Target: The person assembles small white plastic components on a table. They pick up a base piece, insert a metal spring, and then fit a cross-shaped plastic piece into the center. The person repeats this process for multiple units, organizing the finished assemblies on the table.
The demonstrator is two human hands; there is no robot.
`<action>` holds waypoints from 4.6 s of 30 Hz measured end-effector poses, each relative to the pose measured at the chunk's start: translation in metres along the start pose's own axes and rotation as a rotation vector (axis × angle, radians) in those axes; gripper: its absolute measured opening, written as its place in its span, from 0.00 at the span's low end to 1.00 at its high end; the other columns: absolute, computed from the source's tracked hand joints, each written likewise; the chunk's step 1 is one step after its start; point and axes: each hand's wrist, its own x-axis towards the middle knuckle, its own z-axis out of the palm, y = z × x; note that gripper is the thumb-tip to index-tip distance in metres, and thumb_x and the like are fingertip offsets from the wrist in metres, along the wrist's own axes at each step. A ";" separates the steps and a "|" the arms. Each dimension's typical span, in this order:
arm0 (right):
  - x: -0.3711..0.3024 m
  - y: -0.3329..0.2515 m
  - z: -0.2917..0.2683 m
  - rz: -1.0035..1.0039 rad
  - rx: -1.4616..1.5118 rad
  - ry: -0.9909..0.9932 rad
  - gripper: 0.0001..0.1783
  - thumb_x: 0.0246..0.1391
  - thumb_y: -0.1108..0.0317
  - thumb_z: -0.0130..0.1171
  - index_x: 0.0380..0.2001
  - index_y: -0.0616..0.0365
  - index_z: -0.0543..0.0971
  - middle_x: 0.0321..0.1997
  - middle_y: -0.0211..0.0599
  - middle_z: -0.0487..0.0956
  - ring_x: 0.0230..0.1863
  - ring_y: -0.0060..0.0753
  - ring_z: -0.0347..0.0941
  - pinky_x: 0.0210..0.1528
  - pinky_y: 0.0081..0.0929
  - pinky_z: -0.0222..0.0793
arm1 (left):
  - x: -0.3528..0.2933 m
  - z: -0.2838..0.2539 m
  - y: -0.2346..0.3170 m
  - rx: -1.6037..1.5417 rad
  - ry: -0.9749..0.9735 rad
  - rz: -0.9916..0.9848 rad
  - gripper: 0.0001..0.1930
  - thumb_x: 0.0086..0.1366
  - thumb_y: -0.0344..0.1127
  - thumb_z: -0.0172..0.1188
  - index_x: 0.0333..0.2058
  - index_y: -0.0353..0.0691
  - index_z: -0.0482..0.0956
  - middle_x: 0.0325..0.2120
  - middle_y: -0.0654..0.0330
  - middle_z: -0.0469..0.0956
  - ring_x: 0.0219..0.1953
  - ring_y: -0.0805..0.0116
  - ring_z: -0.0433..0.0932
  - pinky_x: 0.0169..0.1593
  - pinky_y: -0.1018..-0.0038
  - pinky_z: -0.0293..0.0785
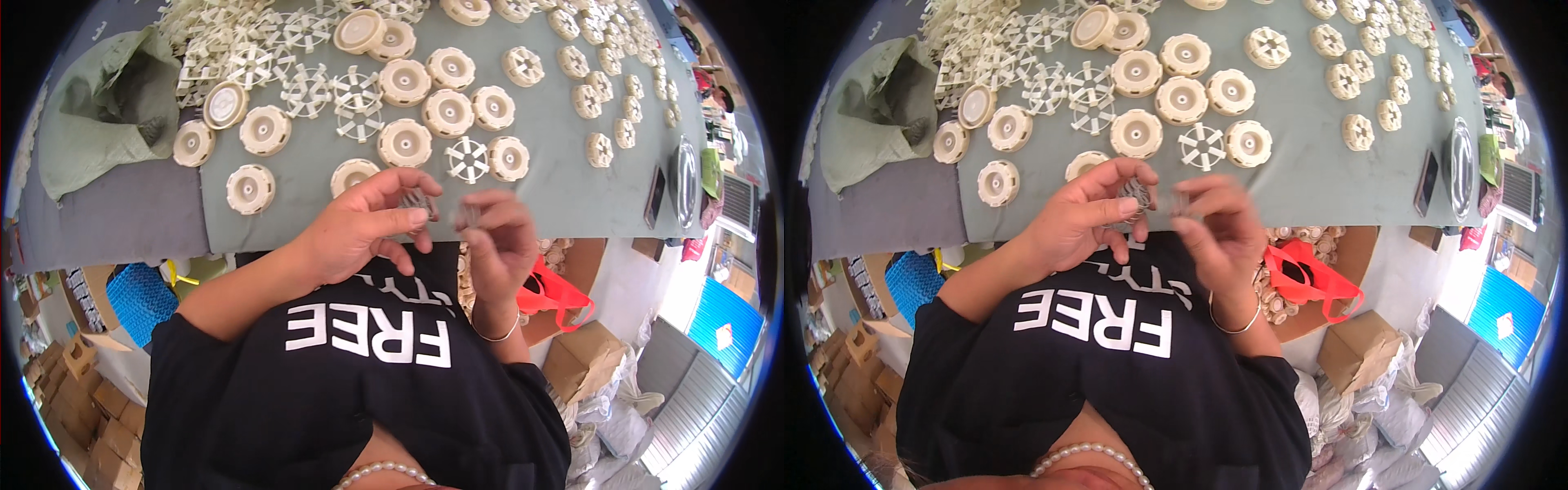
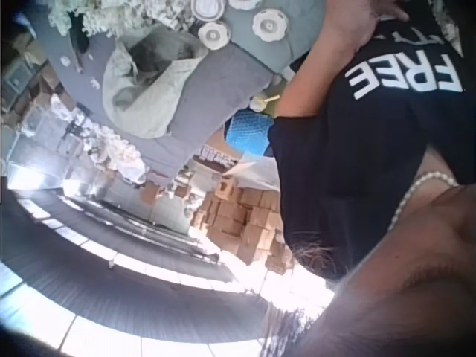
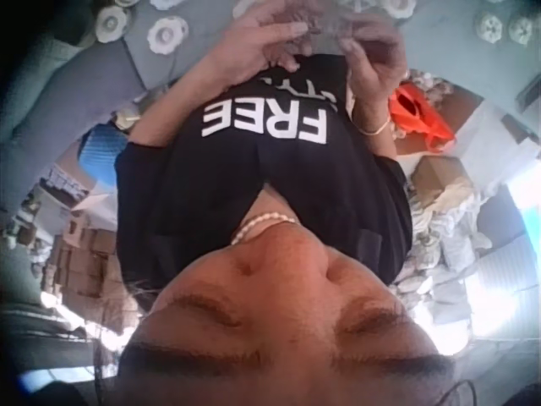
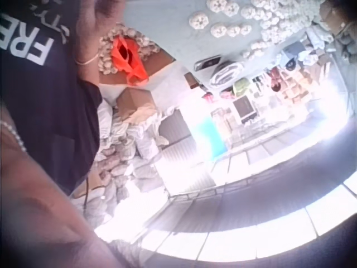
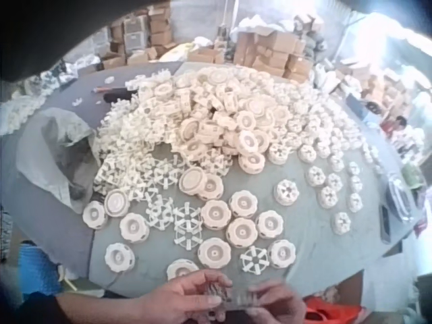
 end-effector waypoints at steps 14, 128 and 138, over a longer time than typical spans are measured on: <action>0.039 -0.001 -0.053 -0.115 -1.047 0.178 0.21 0.50 0.72 0.76 0.49 0.59 0.85 0.45 0.36 0.84 0.45 0.33 0.80 0.50 0.31 0.76 | 0.000 -0.014 -0.001 0.109 0.036 0.030 0.15 0.72 0.28 0.64 0.54 0.41 0.75 0.45 0.62 0.78 0.36 0.75 0.82 0.31 0.80 0.79; 0.205 0.033 -0.005 0.036 -1.245 -0.467 0.14 0.57 0.62 0.65 0.45 0.53 0.87 0.53 0.39 0.81 0.54 0.47 0.80 0.56 0.44 0.77 | 0.011 -0.054 0.015 0.204 0.224 0.321 0.23 0.69 0.28 0.64 0.62 0.34 0.76 0.48 0.56 0.82 0.29 0.78 0.74 0.27 0.82 0.68; 0.116 -0.016 0.003 0.039 -0.475 -0.473 0.16 0.56 0.73 0.71 0.49 0.58 0.86 0.45 0.36 0.81 0.35 0.27 0.77 0.39 0.26 0.75 | 0.003 -0.031 0.018 0.218 0.119 0.212 0.20 0.74 0.32 0.62 0.61 0.36 0.78 0.40 0.62 0.82 0.29 0.80 0.75 0.25 0.83 0.66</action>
